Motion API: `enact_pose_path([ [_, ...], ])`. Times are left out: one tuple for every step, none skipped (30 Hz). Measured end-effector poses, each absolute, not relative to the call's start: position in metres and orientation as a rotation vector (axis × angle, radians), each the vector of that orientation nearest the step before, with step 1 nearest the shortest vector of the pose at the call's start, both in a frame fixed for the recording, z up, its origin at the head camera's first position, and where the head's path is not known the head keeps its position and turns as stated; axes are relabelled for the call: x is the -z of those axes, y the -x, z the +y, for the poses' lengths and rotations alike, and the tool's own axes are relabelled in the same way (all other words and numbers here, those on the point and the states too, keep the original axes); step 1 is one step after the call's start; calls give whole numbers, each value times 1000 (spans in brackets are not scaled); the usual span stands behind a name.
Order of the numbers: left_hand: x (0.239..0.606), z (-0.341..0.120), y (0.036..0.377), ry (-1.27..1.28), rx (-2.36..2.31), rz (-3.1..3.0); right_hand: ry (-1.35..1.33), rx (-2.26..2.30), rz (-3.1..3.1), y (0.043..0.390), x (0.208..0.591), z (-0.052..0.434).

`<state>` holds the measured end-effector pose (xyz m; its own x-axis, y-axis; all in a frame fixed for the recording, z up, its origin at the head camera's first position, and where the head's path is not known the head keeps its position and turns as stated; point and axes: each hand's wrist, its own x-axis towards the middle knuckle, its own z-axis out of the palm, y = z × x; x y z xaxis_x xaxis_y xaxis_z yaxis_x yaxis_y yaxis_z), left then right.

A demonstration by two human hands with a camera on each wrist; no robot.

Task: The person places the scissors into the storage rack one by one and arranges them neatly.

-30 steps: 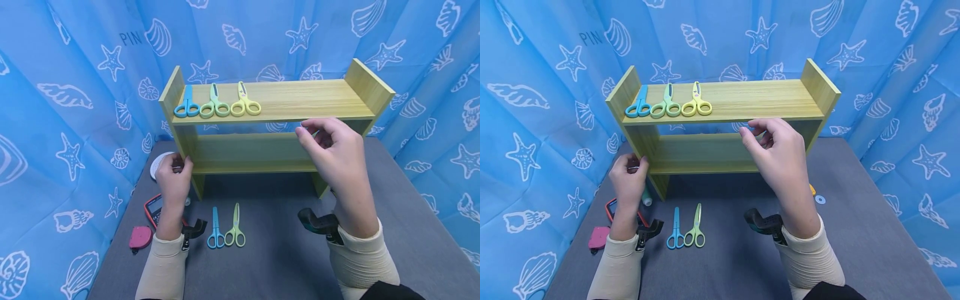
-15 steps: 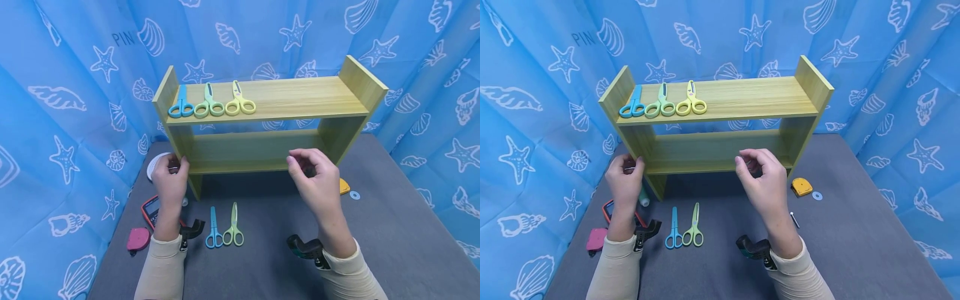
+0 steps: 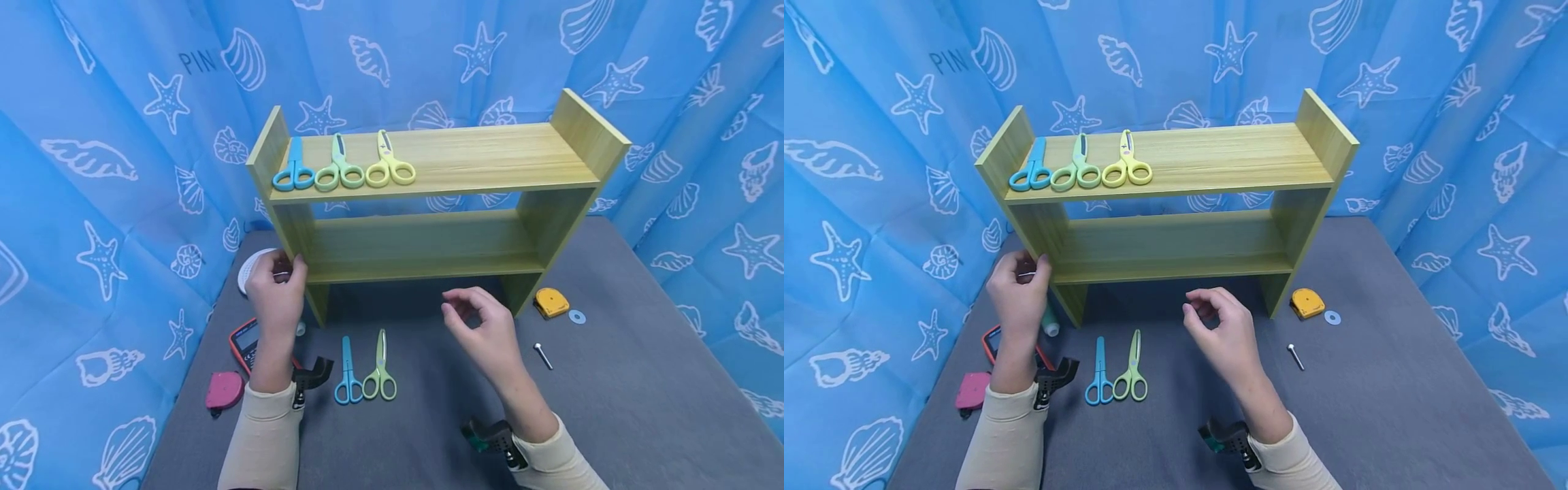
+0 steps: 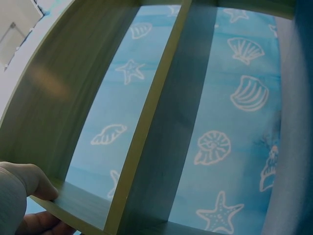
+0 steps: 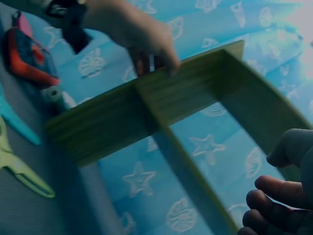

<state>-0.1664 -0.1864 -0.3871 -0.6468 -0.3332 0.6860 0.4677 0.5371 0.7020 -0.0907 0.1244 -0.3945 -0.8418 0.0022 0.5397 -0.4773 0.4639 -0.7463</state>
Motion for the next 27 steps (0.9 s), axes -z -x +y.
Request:
enact_pose_path([
  [387, -186, 166, 108, 1210, -1929, -397, -1362, -2258, 90, 399, 124],
  [387, -186, 166, 108, 1214, -1928, -394, -1363, -2271, 90, 403, 123],
  [387, -186, 166, 110, 1218, -1925, -388, -1369, -2284, 89, 407, 123],
  [387, -186, 166, 112, 1220, -1924, -377, -1375, -2299, 89, 411, 122],
  [387, -186, 166, 114, 1217, -1928, -365, -1385, -2317, 88, 415, 122],
  [387, -186, 166, 115, 1216, -1928, -351, -1396, -2334, 87, 419, 121],
  [386, -187, 166, 116, 1211, -1932, -338, -1409, -2349, 87, 422, 120],
  [386, -187, 166, 117, 1206, -1935, -327, -1422, -2362, 86, 425, 119],
  [386, -187, 166, 119, 1202, -1941, -318, -1436, -2375, 86, 429, 118],
  [386, -187, 166, 118, 1202, -1944, -308, -1448, -2392, 85, 431, 117],
  [385, -187, 166, 117, 1204, -1944, -302, -1458, -2406, 85, 434, 116],
  [385, -187, 166, 114, 1207, -1945, -294, -1463, -2419, 84, 437, 115],
  [386, -187, 166, 113, 1207, -1945, -290, -1471, -2431, 83, 439, 114],
  [386, -187, 166, 112, 1208, -1946, -288, -1473, -2444, 83, 442, 113],
  [385, -187, 166, 112, 1207, -1946, -285, -1473, -2457, 82, 445, 111],
  [385, -187, 166, 112, 1205, -1945, -284, -1473, -2471, 81, 448, 110],
  [386, -187, 166, 112, 1205, -1942, -287, -1470, -2482, 81, 451, 108],
  [385, -187, 166, 114, 1198, -1947, -288, -1463, -2494, 80, 454, 106],
  [385, -187, 166, 117, 1193, -1949, -295, -1462, -2505, 79, 456, 104],
  [385, -187, 165, 119, 1189, -1949, -301, -1457, -2517, 78, 459, 101],
  [385, -187, 165, 120, 1189, -1949, -307, -1454, -2531, 77, 462, 99],
  [385, -187, 165, 120, 1188, -1954, -318, -1453, -2542, 76, 465, 96],
  [385, -187, 165, 118, 1190, -1951, -326, -1445, -2559, 76, 467, 94],
  [385, -187, 165, 115, 1189, -1953, -334, -1440, -2576, 75, 470, 91],
  [385, -187, 165, 114, 1192, -1953, -343, -1439, -2593, 75, 473, 89],
  [385, -187, 165, 113, 1195, -1953, -349, -1433, -2613, 74, 475, 86],
  [385, -187, 165, 113, 1195, -1956, -355, -1427, -2634, 74, 477, 84],
])
